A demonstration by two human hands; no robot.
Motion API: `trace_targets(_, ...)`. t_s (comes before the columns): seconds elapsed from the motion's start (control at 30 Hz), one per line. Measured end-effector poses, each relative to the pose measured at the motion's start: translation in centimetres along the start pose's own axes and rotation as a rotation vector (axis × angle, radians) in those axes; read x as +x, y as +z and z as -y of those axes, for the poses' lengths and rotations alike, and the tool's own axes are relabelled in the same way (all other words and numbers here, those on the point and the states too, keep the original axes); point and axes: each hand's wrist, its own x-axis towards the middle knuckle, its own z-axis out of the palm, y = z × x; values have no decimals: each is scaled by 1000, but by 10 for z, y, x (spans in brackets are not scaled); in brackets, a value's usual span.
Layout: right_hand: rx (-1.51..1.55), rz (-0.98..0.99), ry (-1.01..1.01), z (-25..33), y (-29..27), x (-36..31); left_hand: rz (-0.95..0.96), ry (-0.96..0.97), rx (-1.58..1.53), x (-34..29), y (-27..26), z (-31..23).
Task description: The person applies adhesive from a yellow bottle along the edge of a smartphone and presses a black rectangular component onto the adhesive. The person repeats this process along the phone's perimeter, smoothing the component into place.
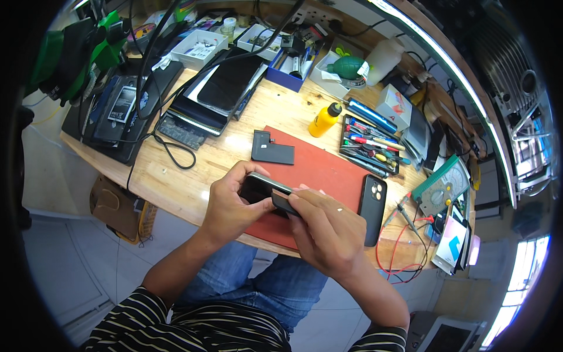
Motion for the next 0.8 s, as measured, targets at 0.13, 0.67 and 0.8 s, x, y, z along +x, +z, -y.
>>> trace_targets(0.13, 74, 67, 76, 0, 9, 14, 9, -8, -11, -2, -1, -2)
trace_targets(0.67, 24, 139, 35, 2, 13, 25, 7, 27, 23, 0, -1, -4)
trace_targets(0.8, -59, 116, -47, 4, 16, 23, 22, -4, 35, -1, -2, -5)
